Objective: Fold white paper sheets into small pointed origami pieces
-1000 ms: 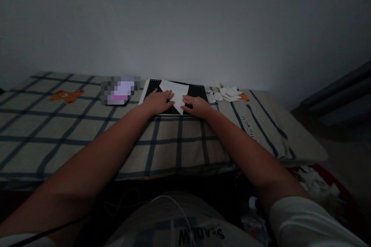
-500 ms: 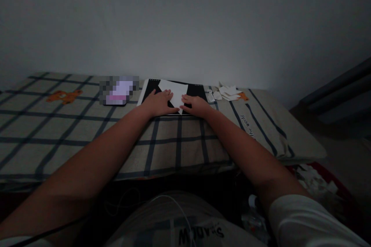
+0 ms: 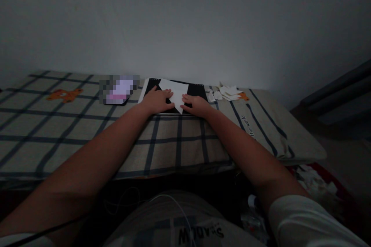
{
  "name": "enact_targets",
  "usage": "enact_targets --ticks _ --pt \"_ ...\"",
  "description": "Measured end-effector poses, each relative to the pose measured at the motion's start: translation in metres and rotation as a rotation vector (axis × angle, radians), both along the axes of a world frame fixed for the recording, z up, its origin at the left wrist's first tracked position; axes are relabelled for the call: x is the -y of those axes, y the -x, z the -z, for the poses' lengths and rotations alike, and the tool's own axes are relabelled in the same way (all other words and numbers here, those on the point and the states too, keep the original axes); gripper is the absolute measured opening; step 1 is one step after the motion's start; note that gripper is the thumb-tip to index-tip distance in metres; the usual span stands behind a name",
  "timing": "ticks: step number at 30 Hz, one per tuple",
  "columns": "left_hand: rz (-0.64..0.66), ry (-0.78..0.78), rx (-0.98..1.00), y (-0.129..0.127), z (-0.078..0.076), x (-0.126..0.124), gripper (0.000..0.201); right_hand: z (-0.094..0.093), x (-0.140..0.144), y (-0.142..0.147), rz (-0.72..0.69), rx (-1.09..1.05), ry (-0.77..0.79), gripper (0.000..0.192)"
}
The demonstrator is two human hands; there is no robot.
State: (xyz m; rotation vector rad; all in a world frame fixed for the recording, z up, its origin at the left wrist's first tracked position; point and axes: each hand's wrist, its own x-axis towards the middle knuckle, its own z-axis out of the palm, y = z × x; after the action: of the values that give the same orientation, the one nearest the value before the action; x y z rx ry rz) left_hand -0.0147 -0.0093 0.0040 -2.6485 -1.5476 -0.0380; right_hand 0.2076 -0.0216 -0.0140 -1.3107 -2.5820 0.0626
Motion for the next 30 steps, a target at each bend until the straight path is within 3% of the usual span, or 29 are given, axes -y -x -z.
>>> enact_targets --ticks 8,20,30 --pt "0.007 -0.019 -0.020 0.001 0.003 -0.005 0.054 0.000 -0.001 0.000 -0.010 0.001 -0.009 0.048" --pt "-0.010 0.037 -0.050 -0.005 -0.004 0.006 0.087 0.006 -0.003 -0.001 -0.011 -0.015 -0.018 0.048" --pt "0.015 0.020 -0.035 0.000 0.000 0.001 0.084 0.001 -0.001 0.000 -0.013 -0.003 -0.011 0.047"
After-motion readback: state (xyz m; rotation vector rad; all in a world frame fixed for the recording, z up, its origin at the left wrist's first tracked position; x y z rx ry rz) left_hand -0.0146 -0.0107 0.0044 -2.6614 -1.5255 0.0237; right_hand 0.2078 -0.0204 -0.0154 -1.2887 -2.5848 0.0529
